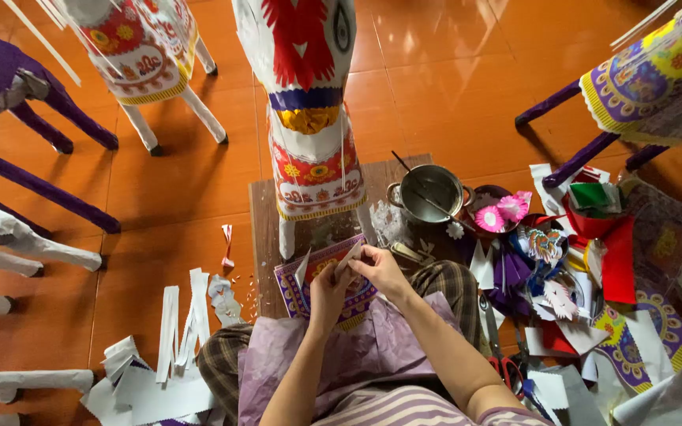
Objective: Decorate a paper-mache horse with colorful paper and fabric
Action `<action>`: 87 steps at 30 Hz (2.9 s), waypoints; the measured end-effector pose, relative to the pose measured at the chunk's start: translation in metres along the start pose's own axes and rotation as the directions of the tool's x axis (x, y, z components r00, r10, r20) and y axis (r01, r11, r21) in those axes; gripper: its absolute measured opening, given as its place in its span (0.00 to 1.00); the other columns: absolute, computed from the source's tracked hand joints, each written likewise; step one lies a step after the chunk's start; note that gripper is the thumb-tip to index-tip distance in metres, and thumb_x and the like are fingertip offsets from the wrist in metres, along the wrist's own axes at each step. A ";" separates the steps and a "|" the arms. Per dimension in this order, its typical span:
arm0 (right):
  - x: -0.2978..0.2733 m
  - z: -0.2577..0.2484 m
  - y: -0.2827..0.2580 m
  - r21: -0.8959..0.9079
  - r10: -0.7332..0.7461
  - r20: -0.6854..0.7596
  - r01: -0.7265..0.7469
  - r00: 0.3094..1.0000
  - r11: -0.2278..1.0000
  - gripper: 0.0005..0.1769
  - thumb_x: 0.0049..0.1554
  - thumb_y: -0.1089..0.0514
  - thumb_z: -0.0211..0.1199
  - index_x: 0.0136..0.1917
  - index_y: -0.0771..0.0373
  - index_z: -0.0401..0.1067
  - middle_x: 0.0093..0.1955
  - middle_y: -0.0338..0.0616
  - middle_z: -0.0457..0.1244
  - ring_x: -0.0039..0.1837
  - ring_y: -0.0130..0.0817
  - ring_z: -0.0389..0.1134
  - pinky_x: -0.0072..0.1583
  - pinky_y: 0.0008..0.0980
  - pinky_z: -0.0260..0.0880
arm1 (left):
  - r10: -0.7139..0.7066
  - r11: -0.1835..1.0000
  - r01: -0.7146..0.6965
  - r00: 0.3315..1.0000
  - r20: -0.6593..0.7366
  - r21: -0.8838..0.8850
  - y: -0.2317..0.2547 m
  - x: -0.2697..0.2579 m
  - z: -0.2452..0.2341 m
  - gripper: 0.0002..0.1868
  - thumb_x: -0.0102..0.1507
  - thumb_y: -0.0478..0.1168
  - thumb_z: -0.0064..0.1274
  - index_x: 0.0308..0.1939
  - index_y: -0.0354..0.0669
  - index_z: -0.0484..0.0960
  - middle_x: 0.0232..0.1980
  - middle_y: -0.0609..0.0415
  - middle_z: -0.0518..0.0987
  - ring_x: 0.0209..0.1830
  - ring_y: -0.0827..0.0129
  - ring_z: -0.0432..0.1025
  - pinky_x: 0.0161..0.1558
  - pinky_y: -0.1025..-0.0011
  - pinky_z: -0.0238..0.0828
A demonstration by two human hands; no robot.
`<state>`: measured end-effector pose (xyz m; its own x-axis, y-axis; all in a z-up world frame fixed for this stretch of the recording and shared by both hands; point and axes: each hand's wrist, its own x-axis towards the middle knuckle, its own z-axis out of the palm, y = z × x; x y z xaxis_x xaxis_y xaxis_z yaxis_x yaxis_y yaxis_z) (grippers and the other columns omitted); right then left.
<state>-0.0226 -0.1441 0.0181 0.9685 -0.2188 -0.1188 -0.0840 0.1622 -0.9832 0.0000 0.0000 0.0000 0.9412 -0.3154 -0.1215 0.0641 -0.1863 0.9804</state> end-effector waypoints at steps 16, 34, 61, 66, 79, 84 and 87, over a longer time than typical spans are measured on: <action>-0.006 -0.001 0.000 0.069 0.002 -0.004 -0.002 1.000 0.998 0.05 0.51 0.69 0.72 0.40 0.64 0.78 0.35 0.36 0.67 0.40 0.22 0.63 0.44 0.21 0.64 | 0.019 0.999 -0.018 0.999 0.036 -0.031 0.014 -0.010 -0.003 0.12 0.69 0.34 0.49 0.30 0.39 0.78 0.20 0.53 0.65 0.21 0.73 0.54 0.27 0.70 0.55; -0.003 -0.007 0.013 0.009 0.016 0.012 -0.016 1.000 1.000 0.05 0.49 0.70 0.73 0.40 0.65 0.80 0.35 0.40 0.69 0.39 0.23 0.64 0.44 0.23 0.68 | -0.050 0.999 0.050 0.999 0.018 0.001 -0.006 -0.007 -0.004 0.06 0.63 0.30 0.46 0.32 0.34 0.77 0.23 0.47 0.71 0.25 0.68 0.58 0.31 0.67 0.64; -0.005 -0.125 0.081 -0.426 0.113 -0.129 -0.158 0.985 0.891 0.11 0.66 0.61 0.60 0.59 0.60 0.79 0.46 0.45 0.71 0.46 0.26 0.72 0.45 0.24 0.73 | 0.020 0.768 -0.028 1.000 0.020 0.640 -0.210 0.010 0.003 0.30 0.59 0.56 0.61 0.59 0.42 0.78 0.55 0.35 0.79 0.51 0.35 0.77 0.48 0.45 0.78; 0.048 -0.163 0.103 -0.410 0.180 -0.154 -0.229 0.971 0.883 0.19 0.67 0.60 0.57 0.71 0.59 0.70 0.47 0.52 0.70 0.43 0.33 0.72 0.41 0.25 0.74 | 0.148 0.574 -0.023 0.986 -0.076 0.818 -0.265 0.059 -0.034 0.29 0.55 0.48 0.67 0.55 0.38 0.79 0.52 0.32 0.77 0.49 0.36 0.76 0.45 0.45 0.78; 0.189 -0.199 0.199 -0.251 0.409 -0.298 -0.484 0.863 0.839 0.37 0.61 0.55 0.64 0.78 0.66 0.54 0.33 0.67 0.68 0.27 0.49 0.72 0.26 0.39 0.70 | -0.303 0.429 0.402 0.908 -0.291 0.809 -0.286 0.112 -0.064 0.27 0.58 0.46 0.60 0.61 0.48 0.76 0.59 0.50 0.66 0.58 0.45 0.69 0.48 0.48 0.81; 0.191 -0.192 0.195 -0.072 0.526 -0.264 -0.561 0.808 0.825 0.46 0.59 0.51 0.67 0.81 0.63 0.45 0.34 0.66 0.69 0.26 0.42 0.71 0.24 0.27 0.66 | -0.272 0.488 0.358 0.929 -0.252 0.796 -0.264 0.109 -0.059 0.13 0.59 0.47 0.54 0.44 0.51 0.86 0.55 0.48 0.68 0.56 0.46 0.70 0.49 0.50 0.80; 0.196 -0.196 0.201 -0.020 0.525 -0.245 -0.546 0.815 0.838 0.48 0.61 0.53 0.65 0.83 0.60 0.39 0.37 0.65 0.70 0.28 0.42 0.72 0.25 0.26 0.66 | -0.301 0.651 0.310 0.943 -0.139 0.693 -0.261 0.108 -0.051 0.24 0.56 0.57 0.56 0.47 0.45 0.85 0.50 0.41 0.76 0.48 0.37 0.77 0.52 0.45 0.78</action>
<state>0.1042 -0.3427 -0.2294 0.6881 -0.3285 -0.6470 -0.6034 0.2362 -0.7617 0.1015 0.0621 -0.2614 0.9146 -0.1124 -0.3884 0.1033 -0.8638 0.4931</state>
